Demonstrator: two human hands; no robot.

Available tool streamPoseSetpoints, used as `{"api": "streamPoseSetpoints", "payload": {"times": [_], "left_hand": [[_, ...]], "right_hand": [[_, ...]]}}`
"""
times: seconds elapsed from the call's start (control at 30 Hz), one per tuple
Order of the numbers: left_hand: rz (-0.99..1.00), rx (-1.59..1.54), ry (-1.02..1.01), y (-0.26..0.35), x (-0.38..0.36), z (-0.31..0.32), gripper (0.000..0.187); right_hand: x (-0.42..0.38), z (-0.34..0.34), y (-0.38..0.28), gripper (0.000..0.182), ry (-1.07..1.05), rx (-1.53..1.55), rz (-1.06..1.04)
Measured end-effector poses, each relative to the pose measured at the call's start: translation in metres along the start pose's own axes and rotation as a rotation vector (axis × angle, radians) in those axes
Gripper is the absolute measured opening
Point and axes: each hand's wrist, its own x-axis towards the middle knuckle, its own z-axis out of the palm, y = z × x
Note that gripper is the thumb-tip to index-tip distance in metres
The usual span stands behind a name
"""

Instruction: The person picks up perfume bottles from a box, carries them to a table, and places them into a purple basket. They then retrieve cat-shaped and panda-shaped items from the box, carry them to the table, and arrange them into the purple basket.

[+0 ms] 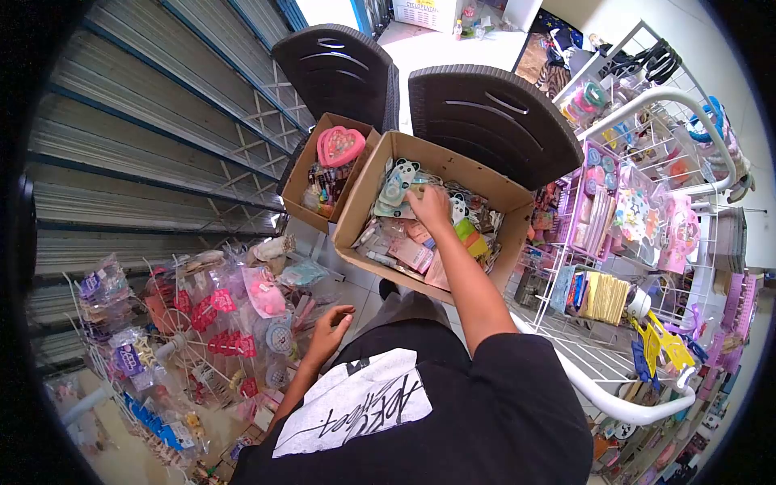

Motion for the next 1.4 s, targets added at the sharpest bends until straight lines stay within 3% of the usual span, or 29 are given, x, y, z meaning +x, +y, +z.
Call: {"api": "streamPoseSetpoints", "payload": {"times": [0.07,0.13,0.23,0.3,0.37,0.4,0.47,0.57,0.63,0.7,0.87,0.93,1.03,1.1,1.2,1.23,1.3,1.33,1.37,1.4], "left_hand": [[0.003,0.022,-0.051,0.016,0.002,0.003,0.026],[0.030,0.051,-0.056,0.026,0.004,0.004,0.026],[0.070,0.078,-0.056,0.038,0.007,0.004,0.026],[0.087,0.074,-0.049,0.039,0.011,0.003,0.026],[0.110,0.034,-0.012,0.036,0.014,0.003,0.025],[0.107,0.032,-0.013,0.035,0.014,0.003,0.025],[0.076,-0.005,-0.008,0.037,0.016,0.003,0.025],[0.065,0.022,-0.008,0.039,0.018,0.004,0.025],[0.060,0.039,-0.020,0.042,0.018,0.004,0.024],[0.059,0.055,-0.033,0.043,0.019,0.004,0.024],[0.087,0.069,-0.019,0.044,0.020,0.004,0.023],[0.086,0.059,-0.018,0.046,0.021,0.004,0.023],[0.098,0.054,-0.021,0.050,0.023,0.006,0.022],[0.117,0.063,-0.022,0.053,0.027,0.007,0.022],[0.177,0.036,-0.006,0.059,0.032,0.006,0.021],[0.162,-0.041,0.001,0.061,0.034,0.007,0.023],[0.144,-0.121,0.005,0.069,0.038,0.007,0.027],[-0.029,-0.382,-0.008,0.076,0.042,0.004,0.036],[-0.203,-0.640,-0.022,0.083,0.047,0.002,0.047],[-0.267,-0.915,-0.122,0.092,0.050,-0.002,0.062]], "right_hand": [[0.025,0.032,0.004,0.043,-0.011,0.169,0.083],[0.037,0.051,0.001,0.036,-0.318,0.511,0.383],[0.031,0.063,0.015,0.029,-0.208,0.579,0.290],[0.014,0.031,0.019,0.027,-0.283,0.643,0.245],[0.003,0.006,0.031,0.033,-0.620,0.303,0.192],[-0.001,-0.002,0.034,0.033,-0.622,0.302,0.195],[-0.006,-0.014,0.038,0.034,-0.352,0.156,0.065],[0.009,-0.013,0.025,0.036,-0.183,0.104,0.034],[0.013,0.002,0.019,0.037,-0.191,0.094,-0.039],[0.012,0.015,0.012,0.037,-0.158,-0.114,-0.228],[0.006,0.009,0.005,0.045,-0.304,-0.155,-0.085],[-0.010,0.010,0.016,0.046,-0.076,-0.153,-0.298],[-0.025,0.011,0.030,0.047,-0.063,-0.174,-0.371],[-0.027,0.011,0.037,0.037,0.036,-0.138,-0.414],[-0.027,-0.035,0.012,0.018,0.061,-0.062,-0.288],[-0.024,-0.051,0.002,0.018,0.060,-0.063,-0.289],[-0.015,-0.079,-0.014,0.015,-0.146,0.267,-0.413],[-0.012,-0.091,-0.030,0.012,-0.263,0.399,-0.542],[-0.016,-0.104,-0.050,0.012,-0.263,0.398,-0.540],[-0.021,-0.116,-0.071,0.014,-0.402,0.495,-0.672]]}}
